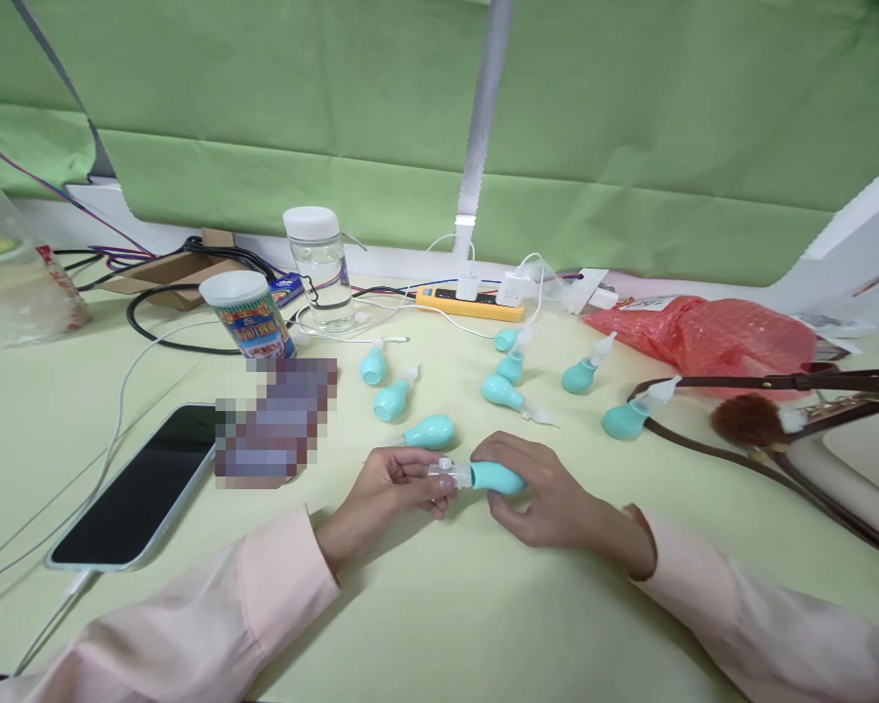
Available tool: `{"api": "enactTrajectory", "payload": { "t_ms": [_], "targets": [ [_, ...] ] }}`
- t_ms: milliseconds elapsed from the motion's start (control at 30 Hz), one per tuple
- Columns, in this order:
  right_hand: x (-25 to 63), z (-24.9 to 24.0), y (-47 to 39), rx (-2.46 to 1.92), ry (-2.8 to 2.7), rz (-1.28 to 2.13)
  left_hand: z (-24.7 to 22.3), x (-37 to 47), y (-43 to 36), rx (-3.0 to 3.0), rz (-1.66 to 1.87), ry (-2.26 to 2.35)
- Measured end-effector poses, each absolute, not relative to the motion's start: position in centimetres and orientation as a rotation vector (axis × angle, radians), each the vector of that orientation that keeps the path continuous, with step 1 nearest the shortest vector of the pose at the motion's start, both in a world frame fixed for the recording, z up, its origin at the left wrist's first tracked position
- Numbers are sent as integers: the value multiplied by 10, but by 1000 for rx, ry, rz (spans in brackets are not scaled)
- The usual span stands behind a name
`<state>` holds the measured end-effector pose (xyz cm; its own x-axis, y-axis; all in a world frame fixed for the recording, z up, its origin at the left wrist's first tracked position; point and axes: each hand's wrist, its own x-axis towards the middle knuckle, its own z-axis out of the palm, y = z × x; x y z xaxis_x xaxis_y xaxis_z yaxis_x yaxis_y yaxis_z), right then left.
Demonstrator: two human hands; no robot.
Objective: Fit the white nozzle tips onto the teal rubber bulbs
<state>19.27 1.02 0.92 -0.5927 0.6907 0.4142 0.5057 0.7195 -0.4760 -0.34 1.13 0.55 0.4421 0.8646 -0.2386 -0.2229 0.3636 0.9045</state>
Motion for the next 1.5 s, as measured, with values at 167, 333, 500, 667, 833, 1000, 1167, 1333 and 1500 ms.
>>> {"api": "enactTrajectory", "payload": {
  "t_ms": [167,333,500,667,833,1000,1167,1333,1500],
  "targets": [
    [191,5,7,-924,-2374,238,9,-2,9,964,773,845],
    [190,-3,5,-941,-2351,57,11,-1,5,1007,776,873],
    [187,-5,3,-977,-2349,27,8,0,5,1075,809,876],
    [183,-2,2,-999,-2259,175,8,0,3,1200,857,870],
    [180,3,-1,-1085,-2224,420,5,1,-3,1480,965,963],
    [180,12,-2,-1116,-2222,615,0,-3,-6,1931,1186,866],
    [181,20,-2,-1138,-2231,829,-1,-5,-8,2272,1273,642],
    [184,27,-2,-1162,-2262,1050,-3,-6,-9,2518,1319,522],
    [187,29,0,-1163,-2303,1236,-9,-9,-9,2769,1281,487]
  ]
}}
